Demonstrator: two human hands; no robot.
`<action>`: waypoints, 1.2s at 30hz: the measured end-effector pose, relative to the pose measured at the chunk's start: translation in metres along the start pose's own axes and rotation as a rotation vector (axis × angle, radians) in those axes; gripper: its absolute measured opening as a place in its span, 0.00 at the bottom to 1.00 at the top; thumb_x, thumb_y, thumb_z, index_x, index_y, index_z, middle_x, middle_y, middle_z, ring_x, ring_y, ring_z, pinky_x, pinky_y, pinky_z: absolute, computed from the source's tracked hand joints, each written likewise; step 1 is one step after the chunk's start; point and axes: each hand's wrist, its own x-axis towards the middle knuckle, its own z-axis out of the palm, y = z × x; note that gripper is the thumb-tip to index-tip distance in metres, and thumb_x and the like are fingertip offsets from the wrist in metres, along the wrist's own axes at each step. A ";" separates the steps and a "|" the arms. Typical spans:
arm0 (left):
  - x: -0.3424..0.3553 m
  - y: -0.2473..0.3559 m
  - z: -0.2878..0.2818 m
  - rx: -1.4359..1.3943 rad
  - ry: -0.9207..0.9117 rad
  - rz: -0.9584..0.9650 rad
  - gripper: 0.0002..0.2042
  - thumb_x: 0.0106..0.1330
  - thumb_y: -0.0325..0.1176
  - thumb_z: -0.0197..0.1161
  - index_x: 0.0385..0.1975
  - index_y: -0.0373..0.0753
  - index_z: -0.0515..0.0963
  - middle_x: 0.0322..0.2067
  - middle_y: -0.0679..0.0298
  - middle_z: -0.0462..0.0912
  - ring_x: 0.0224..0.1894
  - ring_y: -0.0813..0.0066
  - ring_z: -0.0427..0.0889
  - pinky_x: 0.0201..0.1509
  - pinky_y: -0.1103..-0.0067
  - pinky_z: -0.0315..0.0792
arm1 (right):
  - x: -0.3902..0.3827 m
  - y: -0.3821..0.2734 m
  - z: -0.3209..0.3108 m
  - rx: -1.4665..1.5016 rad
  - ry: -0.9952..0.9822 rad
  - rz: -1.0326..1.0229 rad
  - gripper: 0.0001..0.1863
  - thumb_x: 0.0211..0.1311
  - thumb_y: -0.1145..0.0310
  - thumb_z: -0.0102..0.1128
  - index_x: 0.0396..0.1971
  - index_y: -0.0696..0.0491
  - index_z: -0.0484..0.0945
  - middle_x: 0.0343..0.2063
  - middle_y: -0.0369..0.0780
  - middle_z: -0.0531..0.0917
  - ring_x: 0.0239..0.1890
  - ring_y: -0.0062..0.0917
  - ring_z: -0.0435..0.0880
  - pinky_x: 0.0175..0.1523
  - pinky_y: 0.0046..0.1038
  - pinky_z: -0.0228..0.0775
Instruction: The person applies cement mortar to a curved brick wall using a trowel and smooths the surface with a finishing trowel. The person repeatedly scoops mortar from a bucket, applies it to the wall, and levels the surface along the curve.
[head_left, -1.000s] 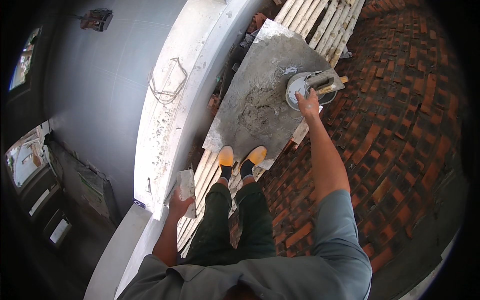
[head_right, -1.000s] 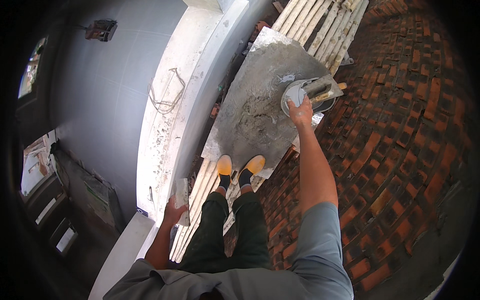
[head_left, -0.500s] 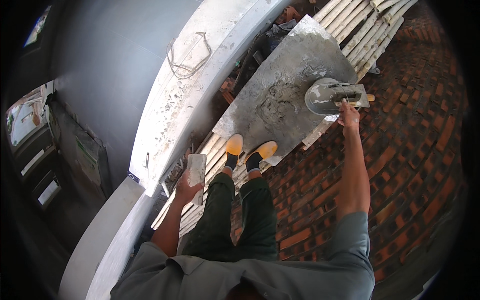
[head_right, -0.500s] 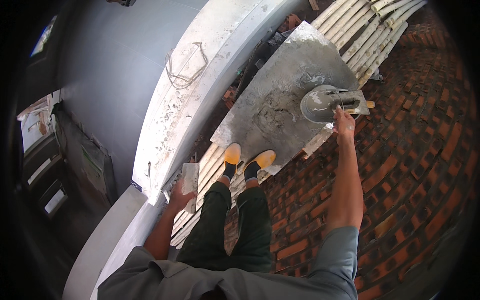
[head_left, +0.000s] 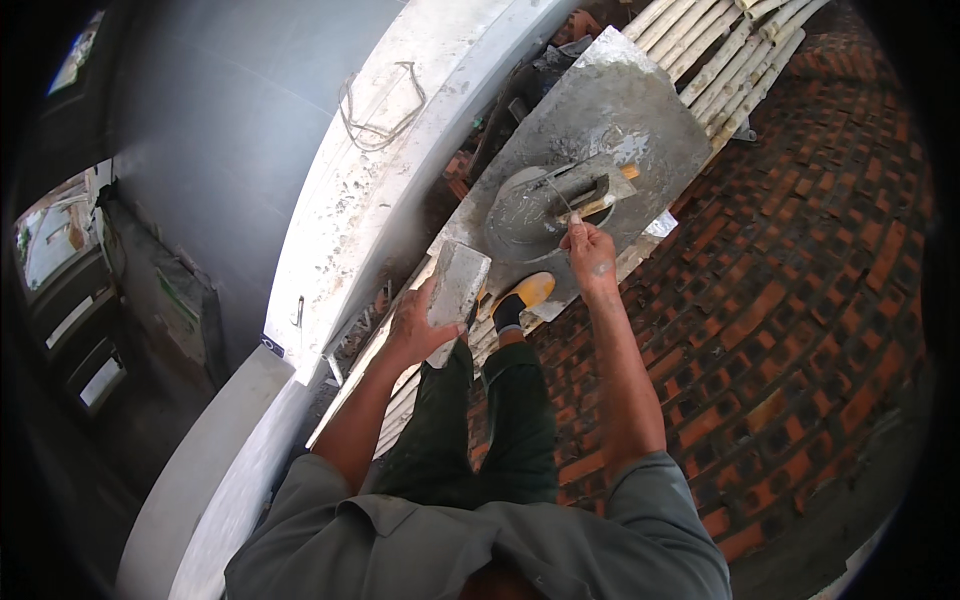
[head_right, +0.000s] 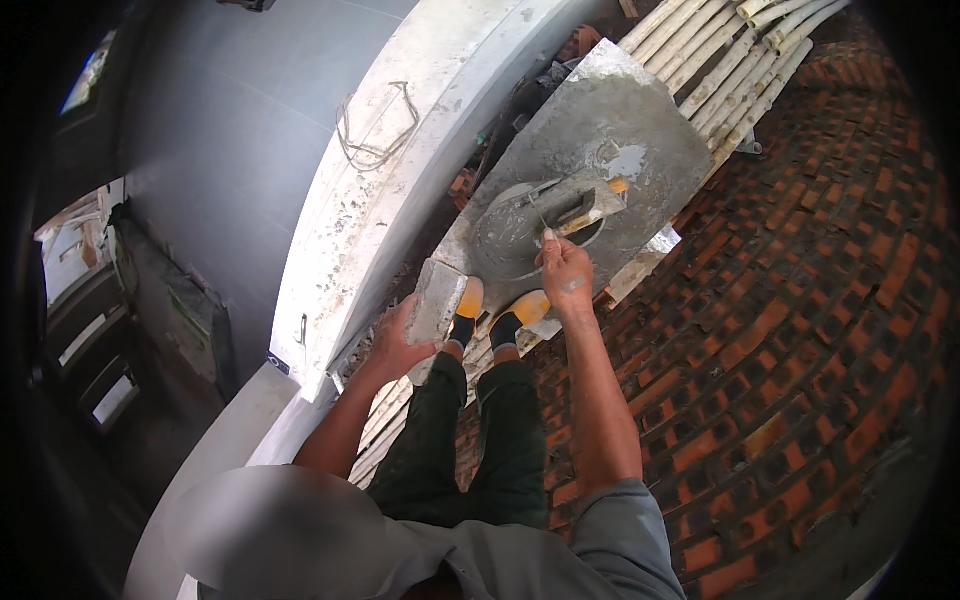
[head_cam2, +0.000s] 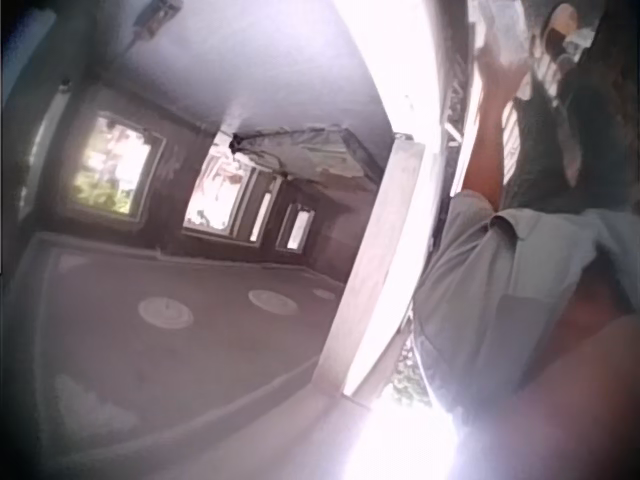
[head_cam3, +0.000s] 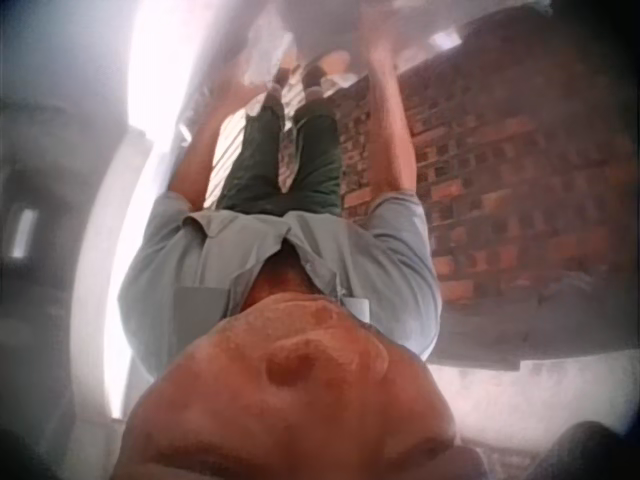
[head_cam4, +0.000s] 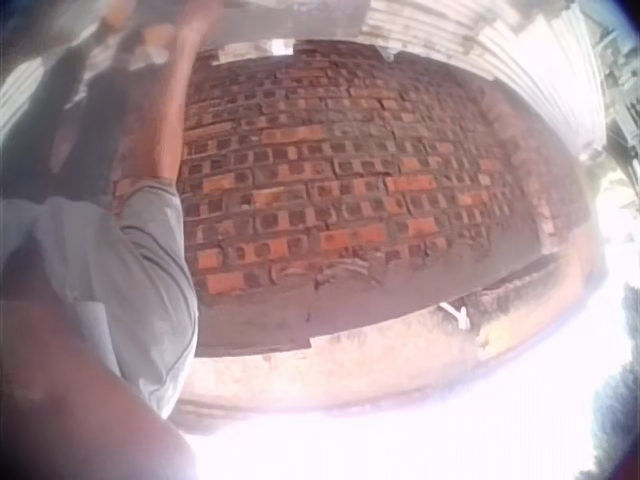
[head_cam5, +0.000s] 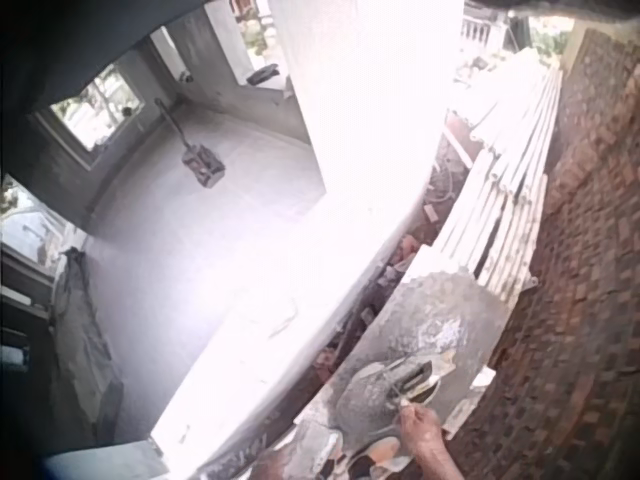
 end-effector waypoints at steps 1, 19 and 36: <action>0.006 0.000 0.002 0.009 -0.001 -0.001 0.52 0.56 0.50 0.79 0.78 0.34 0.59 0.69 0.36 0.71 0.73 0.39 0.68 0.77 0.56 0.62 | -0.003 0.005 0.016 -0.011 -0.039 -0.079 0.29 0.81 0.48 0.56 0.24 0.56 0.80 0.17 0.35 0.75 0.24 0.22 0.72 0.35 0.33 0.68; 0.029 -0.116 0.029 0.034 0.200 -0.229 0.50 0.60 0.49 0.77 0.77 0.31 0.59 0.66 0.39 0.76 0.68 0.47 0.78 0.71 0.60 0.71 | -0.051 0.124 0.187 0.143 -0.280 -0.123 0.21 0.82 0.55 0.51 0.51 0.56 0.86 0.39 0.49 0.91 0.45 0.47 0.90 0.54 0.44 0.78; 0.089 -0.082 0.044 -0.662 -0.205 -0.384 0.42 0.70 0.43 0.73 0.78 0.30 0.60 0.56 0.53 0.84 0.57 0.71 0.83 0.63 0.71 0.75 | 0.090 0.103 0.189 -0.222 0.220 0.315 0.43 0.58 0.46 0.76 0.62 0.66 0.77 0.59 0.60 0.83 0.62 0.52 0.83 0.65 0.44 0.75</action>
